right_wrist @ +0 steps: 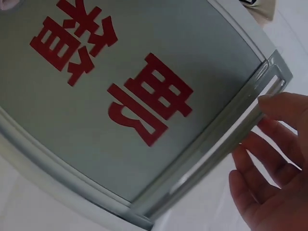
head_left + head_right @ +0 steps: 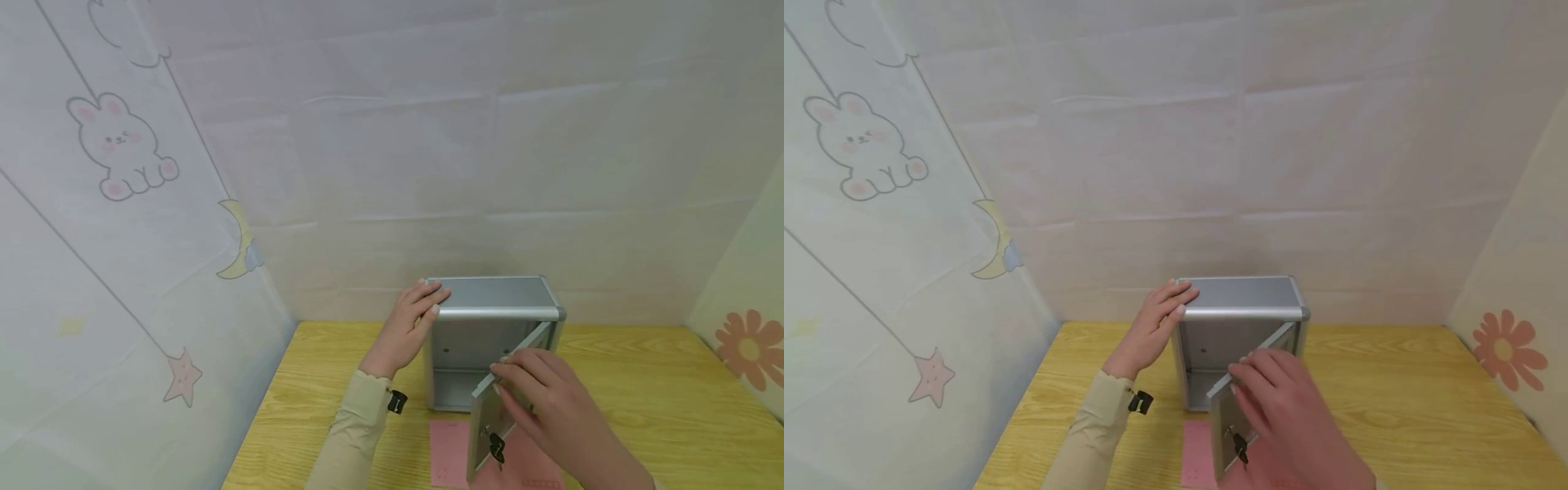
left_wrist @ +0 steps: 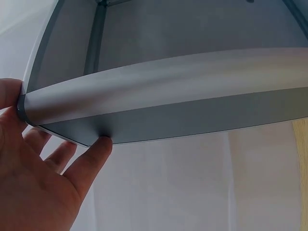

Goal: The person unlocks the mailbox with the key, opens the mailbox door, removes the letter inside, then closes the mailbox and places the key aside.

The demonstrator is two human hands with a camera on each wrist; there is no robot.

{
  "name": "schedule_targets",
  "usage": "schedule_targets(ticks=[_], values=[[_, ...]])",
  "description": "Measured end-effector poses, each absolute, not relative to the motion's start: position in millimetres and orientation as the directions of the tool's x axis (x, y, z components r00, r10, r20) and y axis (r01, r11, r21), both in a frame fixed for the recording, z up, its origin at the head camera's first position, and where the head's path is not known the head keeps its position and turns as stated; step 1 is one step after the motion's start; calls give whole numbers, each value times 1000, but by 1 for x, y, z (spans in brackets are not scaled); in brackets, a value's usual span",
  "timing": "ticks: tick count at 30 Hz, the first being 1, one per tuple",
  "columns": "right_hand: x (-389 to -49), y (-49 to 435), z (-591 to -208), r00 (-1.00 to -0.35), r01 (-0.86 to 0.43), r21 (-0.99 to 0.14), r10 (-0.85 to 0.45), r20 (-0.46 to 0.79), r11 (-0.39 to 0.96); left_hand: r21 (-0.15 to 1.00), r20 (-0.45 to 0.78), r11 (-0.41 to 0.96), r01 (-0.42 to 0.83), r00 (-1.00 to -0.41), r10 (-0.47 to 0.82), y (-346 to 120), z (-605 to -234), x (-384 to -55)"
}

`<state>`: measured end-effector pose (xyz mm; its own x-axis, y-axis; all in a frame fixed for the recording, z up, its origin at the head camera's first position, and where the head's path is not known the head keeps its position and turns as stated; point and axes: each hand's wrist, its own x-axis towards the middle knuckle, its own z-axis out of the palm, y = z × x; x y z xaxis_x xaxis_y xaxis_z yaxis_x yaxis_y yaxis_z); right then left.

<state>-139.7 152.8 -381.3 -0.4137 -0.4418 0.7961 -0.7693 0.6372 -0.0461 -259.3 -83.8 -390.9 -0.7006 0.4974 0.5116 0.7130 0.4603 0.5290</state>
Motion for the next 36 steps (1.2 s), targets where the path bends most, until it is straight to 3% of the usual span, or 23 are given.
schedule_targets(ticks=[6,10,23,32,36], values=[[-162,147,-386,-348,-828,-85,-390,853,554,520,512,467,715,-699,499,-82,-390,-259],[-171,144,-390,-341,-833,-92,-374,863,546,522,509,470,711,-703,497,-81,-391,-260],[-191,133,-397,-377,-789,-93,-359,854,607,512,511,472,717,-697,503,-81,-388,-260],[-199,129,-398,-479,-736,-132,-374,794,664,531,507,457,714,-700,503,-84,-390,-260],[-203,125,-399,-463,-724,-117,-355,812,679,532,509,457,712,-701,499,-85,-391,-260]])
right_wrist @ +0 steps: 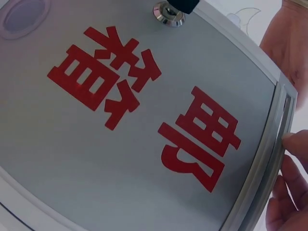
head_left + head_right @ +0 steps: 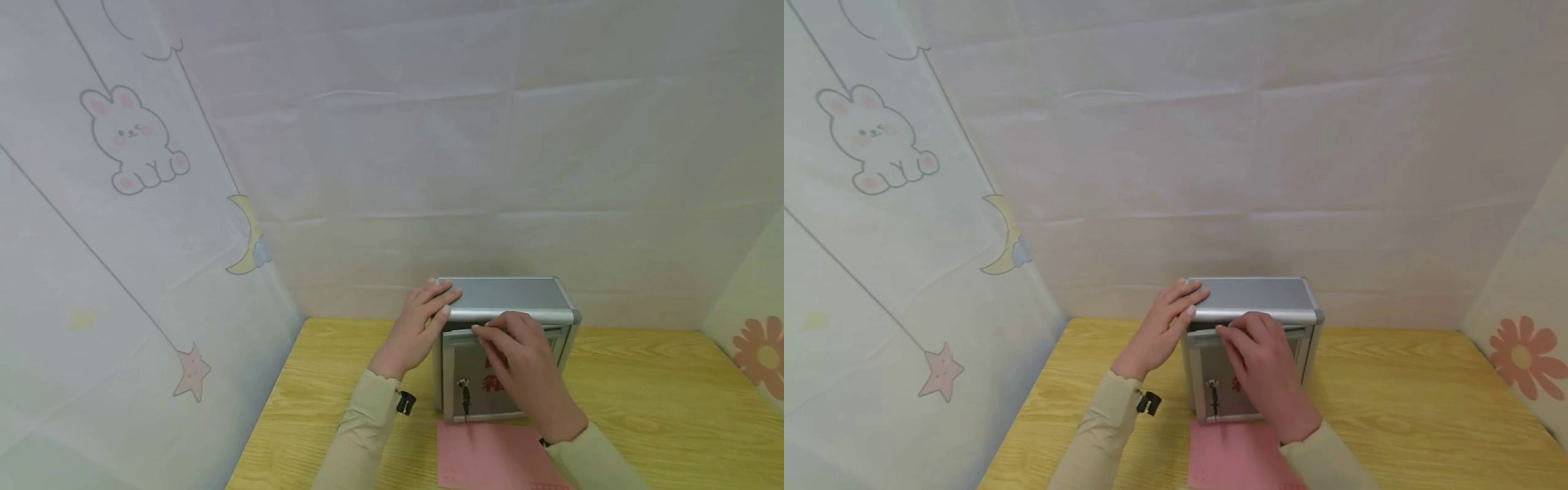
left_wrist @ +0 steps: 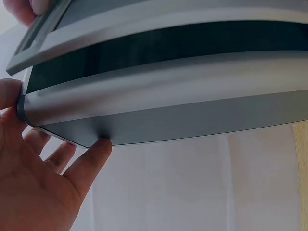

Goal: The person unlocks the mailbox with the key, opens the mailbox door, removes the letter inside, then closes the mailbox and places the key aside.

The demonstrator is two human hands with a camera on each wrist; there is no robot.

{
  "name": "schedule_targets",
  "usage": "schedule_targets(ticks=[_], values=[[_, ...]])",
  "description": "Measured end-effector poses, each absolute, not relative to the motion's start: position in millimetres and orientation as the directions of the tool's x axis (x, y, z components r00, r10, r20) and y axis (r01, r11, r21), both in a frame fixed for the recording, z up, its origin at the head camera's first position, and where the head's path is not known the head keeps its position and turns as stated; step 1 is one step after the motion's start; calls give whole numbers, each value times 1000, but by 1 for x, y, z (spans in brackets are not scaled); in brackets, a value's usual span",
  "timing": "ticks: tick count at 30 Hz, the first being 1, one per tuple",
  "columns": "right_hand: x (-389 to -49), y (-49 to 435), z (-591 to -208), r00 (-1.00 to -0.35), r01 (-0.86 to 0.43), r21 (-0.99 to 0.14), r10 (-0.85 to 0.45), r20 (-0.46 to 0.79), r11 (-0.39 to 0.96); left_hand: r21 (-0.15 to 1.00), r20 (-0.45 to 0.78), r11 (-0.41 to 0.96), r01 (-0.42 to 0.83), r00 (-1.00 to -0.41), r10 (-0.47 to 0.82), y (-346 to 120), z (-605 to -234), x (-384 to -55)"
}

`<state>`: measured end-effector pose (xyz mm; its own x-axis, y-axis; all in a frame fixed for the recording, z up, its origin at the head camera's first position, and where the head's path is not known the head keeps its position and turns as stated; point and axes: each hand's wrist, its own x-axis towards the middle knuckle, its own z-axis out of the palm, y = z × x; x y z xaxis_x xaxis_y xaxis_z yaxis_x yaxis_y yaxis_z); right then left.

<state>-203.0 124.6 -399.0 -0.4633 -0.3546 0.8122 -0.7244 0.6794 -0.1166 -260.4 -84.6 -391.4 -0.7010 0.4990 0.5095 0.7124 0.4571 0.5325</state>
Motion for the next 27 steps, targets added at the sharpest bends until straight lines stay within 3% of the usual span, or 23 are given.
schedule_targets(ticks=[14,27], values=[[-216,116,-406,-327,-724,-79,-240,914,686,545,505,457,703,-710,490,-83,-392,-259],[-219,115,-408,-326,-728,-98,-217,920,679,545,500,456,704,-709,497,-84,-389,-257]])
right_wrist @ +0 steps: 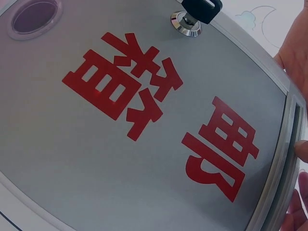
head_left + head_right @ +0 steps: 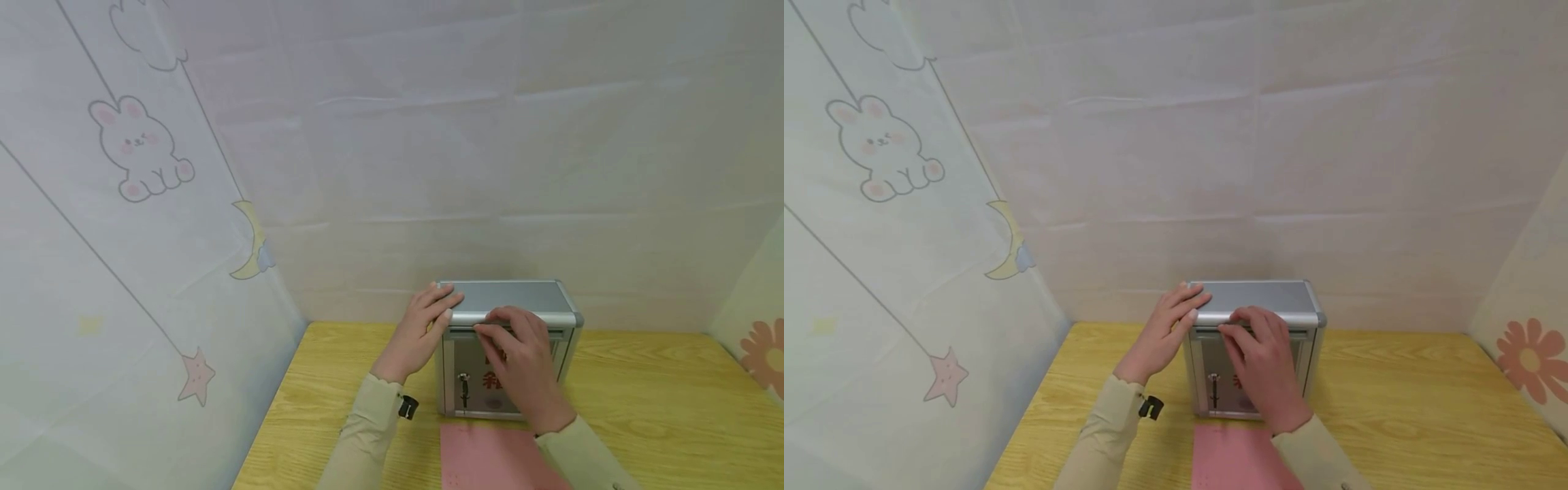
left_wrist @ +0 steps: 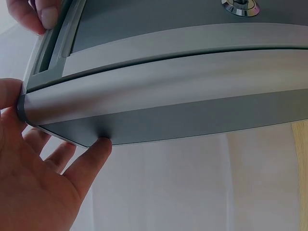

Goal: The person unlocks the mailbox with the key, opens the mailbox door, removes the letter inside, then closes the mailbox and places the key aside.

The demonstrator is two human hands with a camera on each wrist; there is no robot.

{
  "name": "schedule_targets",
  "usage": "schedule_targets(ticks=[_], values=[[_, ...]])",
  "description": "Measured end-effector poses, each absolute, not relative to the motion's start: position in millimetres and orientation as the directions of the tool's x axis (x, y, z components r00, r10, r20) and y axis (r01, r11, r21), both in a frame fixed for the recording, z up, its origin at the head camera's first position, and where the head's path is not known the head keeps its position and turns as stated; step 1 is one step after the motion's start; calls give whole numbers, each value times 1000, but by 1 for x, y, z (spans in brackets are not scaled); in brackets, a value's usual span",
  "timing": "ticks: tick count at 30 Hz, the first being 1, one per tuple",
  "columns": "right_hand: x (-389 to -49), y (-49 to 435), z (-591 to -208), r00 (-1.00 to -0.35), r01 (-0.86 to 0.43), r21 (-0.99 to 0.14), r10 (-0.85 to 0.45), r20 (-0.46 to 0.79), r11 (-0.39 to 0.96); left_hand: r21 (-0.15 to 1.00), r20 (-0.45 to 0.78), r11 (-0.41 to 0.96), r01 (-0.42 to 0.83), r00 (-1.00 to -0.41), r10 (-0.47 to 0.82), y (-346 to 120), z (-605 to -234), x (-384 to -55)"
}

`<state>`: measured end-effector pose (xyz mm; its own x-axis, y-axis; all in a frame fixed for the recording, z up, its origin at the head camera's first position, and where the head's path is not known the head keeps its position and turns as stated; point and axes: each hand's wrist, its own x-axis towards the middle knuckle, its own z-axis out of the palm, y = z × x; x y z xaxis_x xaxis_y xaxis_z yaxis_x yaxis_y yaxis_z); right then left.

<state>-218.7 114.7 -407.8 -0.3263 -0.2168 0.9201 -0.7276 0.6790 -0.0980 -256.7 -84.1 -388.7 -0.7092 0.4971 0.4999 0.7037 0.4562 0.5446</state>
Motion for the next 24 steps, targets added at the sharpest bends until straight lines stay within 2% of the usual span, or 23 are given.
schedule_targets(ticks=[12,15,17,19,22,24], values=[[-218,116,-407,-309,-746,-88,-227,924,660,546,498,459,701,-711,496,-83,-391,-257],[-209,116,-412,-345,-761,-138,-215,914,633,545,500,457,703,-710,496,-83,-392,-257],[-200,115,-419,-422,-754,-221,-200,884,619,542,503,457,705,-708,495,-83,-392,-256],[-190,113,-429,-540,-708,-334,-172,824,622,543,506,456,705,-708,492,-83,-392,-257],[-180,109,-444,-734,-568,-520,-105,671,638,541,510,457,706,-707,489,-83,-391,-257],[-176,107,-453,-839,-451,-625,-64,540,637,539,511,459,706,-707,488,-83,-392,-258]])
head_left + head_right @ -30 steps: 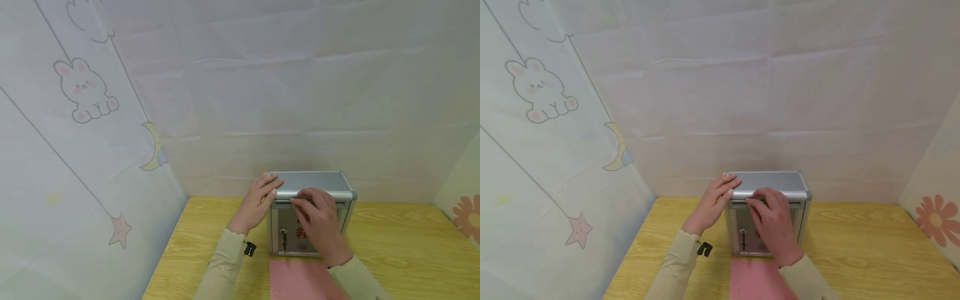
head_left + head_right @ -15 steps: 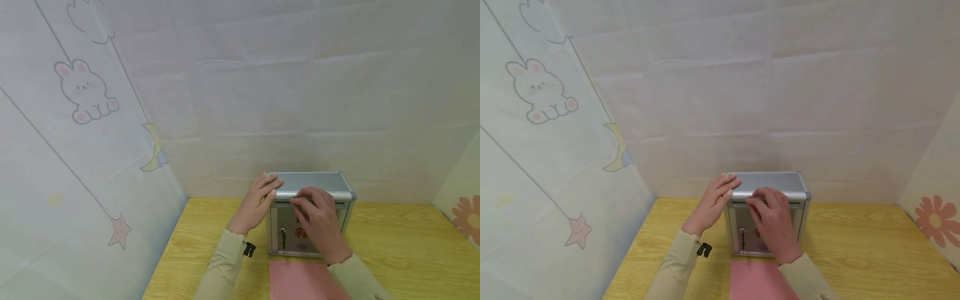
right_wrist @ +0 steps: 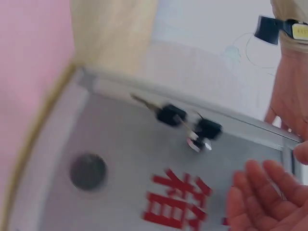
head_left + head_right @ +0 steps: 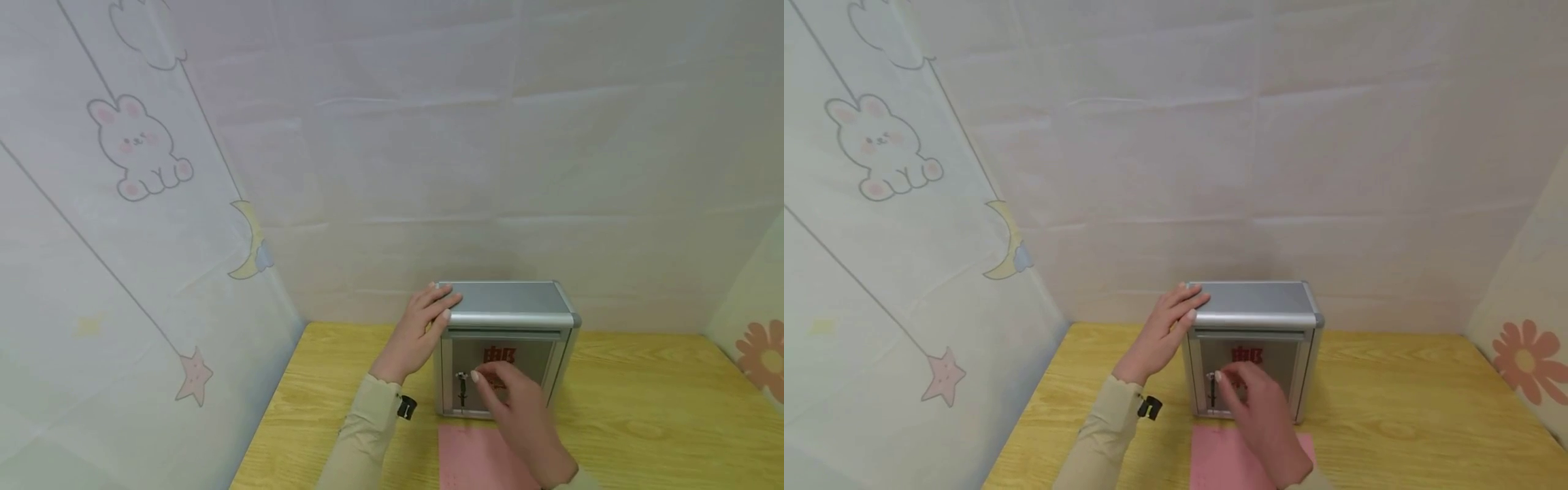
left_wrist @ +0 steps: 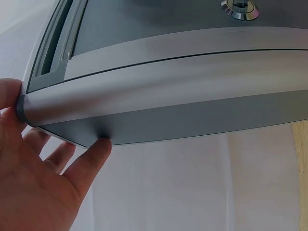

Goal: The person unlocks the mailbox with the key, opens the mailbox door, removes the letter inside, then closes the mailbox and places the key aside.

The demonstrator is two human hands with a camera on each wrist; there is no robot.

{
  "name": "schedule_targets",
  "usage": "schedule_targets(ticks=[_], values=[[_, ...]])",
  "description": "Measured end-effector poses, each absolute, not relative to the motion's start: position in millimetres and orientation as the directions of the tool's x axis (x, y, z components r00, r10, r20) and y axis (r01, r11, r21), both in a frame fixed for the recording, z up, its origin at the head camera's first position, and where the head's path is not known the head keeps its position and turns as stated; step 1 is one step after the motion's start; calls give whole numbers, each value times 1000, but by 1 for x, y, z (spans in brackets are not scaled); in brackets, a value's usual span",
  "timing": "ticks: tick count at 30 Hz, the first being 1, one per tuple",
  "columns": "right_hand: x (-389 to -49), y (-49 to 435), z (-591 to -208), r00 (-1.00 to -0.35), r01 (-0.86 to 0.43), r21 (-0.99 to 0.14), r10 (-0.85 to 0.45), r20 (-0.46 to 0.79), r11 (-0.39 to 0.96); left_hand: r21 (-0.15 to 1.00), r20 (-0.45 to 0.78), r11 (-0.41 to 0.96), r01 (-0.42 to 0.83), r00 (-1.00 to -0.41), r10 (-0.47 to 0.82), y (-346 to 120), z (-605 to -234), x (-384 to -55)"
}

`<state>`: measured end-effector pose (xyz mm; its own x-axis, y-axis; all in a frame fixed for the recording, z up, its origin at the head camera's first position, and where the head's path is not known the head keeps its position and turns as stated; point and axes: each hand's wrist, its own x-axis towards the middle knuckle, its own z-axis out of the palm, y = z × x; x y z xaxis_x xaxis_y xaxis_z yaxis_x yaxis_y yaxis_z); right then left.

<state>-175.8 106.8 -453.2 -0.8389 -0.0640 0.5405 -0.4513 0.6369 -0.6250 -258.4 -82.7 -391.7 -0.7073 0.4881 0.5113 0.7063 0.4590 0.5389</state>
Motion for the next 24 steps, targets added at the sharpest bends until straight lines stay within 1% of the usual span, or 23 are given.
schedule_targets(ticks=[2,4,7,10,14,24], values=[[-174,105,-460,-912,-341,-710,-36,408,616,537,509,462,706,-708,489,-83,-392,-259],[-175,102,-464,-954,-257,-763,-28,300,593,537,506,465,704,-710,490,-84,-392,-259],[-178,99,-469,-980,-180,-806,-35,195,564,538,504,466,702,-711,490,-85,-393,-260],[-181,97,-474,-990,-141,-833,-61,129,535,532,509,466,708,-706,492,-84,-393,-260],[-185,95,-479,-992,-124,-848,-81,96,516,525,510,468,711,-703,496,-84,-393,-260],[-191,93,-482,-992,-112,-856,-100,71,505,534,507,464,707,-707,493,-84,-391,-259]])
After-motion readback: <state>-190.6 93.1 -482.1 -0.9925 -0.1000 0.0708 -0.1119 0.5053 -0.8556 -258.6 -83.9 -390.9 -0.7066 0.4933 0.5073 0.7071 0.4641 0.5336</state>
